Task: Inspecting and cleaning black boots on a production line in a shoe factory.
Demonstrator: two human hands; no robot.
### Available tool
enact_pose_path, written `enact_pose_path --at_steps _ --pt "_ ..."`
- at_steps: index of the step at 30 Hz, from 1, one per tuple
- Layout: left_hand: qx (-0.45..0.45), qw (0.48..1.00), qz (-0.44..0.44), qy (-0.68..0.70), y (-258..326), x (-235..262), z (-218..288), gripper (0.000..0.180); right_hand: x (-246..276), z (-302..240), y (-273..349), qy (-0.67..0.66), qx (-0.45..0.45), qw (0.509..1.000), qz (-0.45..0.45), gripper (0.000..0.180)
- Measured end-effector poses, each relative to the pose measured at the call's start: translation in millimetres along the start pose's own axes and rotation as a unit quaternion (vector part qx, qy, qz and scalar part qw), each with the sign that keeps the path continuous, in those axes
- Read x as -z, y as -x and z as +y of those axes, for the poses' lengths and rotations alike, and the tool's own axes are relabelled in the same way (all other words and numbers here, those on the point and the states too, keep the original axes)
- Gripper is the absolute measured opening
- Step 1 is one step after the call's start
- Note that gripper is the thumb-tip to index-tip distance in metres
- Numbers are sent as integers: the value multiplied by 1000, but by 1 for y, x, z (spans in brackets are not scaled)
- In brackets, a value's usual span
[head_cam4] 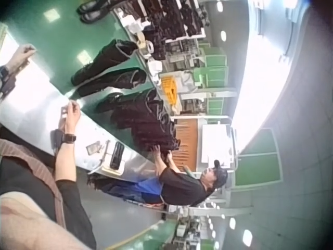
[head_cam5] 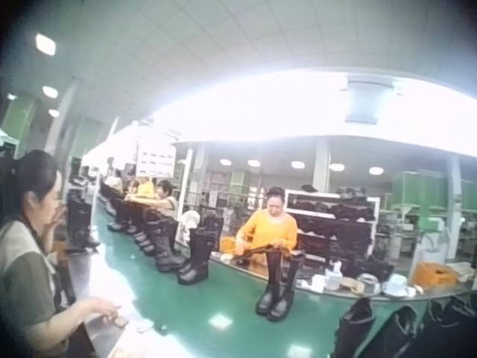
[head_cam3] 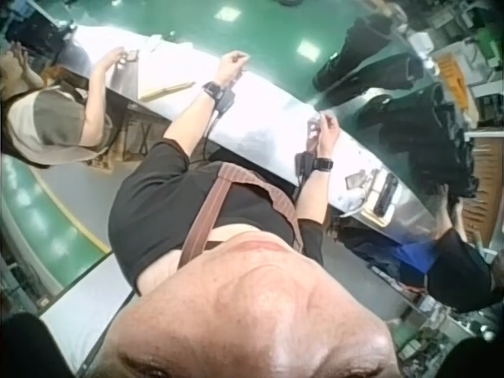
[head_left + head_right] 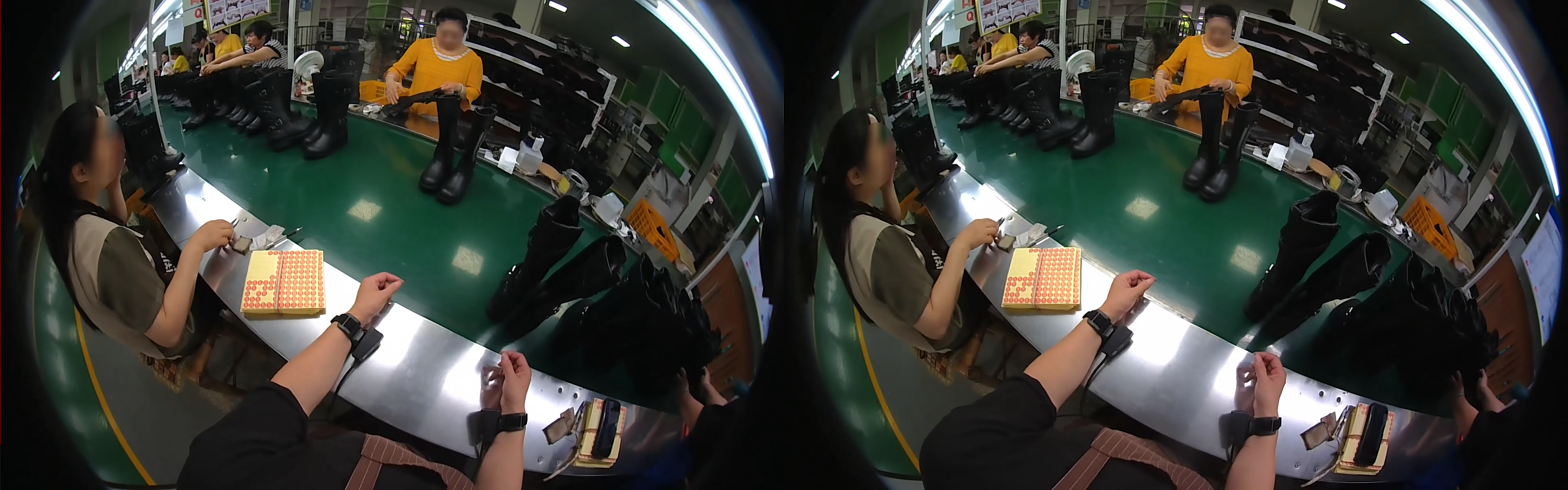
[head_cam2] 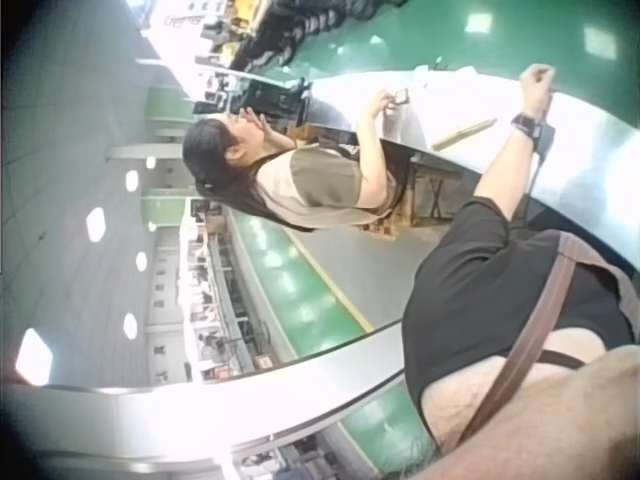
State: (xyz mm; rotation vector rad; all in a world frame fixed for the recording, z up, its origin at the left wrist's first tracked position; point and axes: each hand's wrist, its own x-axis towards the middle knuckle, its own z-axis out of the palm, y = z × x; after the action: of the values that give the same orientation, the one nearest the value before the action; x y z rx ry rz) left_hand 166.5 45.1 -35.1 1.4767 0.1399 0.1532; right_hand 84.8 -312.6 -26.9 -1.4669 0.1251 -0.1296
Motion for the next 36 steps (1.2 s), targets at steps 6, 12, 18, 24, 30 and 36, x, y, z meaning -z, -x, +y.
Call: enact_pose_path --at_steps 6,12,18,24,30,36 --pt "-1 1000 -3 -3 0 -1 -1 15 1 4 -2 -3 2 1000 6 7" --pt "0 1000 -3 -19 2 -1 3 15 0 -1 0 8 -4 1000 1 7" --pt "3 1000 0 -6 3 -1 5 15 -2 -7 3 8 -23 1000 -8 7" --pt "18 1000 -12 -9 0 1 2 14 -1 1 -1 7 -11 1000 4 8" --pt "34 997 -65 -39 14 -17 16 14 -10 -32 17 -70 -97 993 26 13" --pt "84 966 -219 -109 51 -50 34 16 35 -170 81 91 209 973 45 19"
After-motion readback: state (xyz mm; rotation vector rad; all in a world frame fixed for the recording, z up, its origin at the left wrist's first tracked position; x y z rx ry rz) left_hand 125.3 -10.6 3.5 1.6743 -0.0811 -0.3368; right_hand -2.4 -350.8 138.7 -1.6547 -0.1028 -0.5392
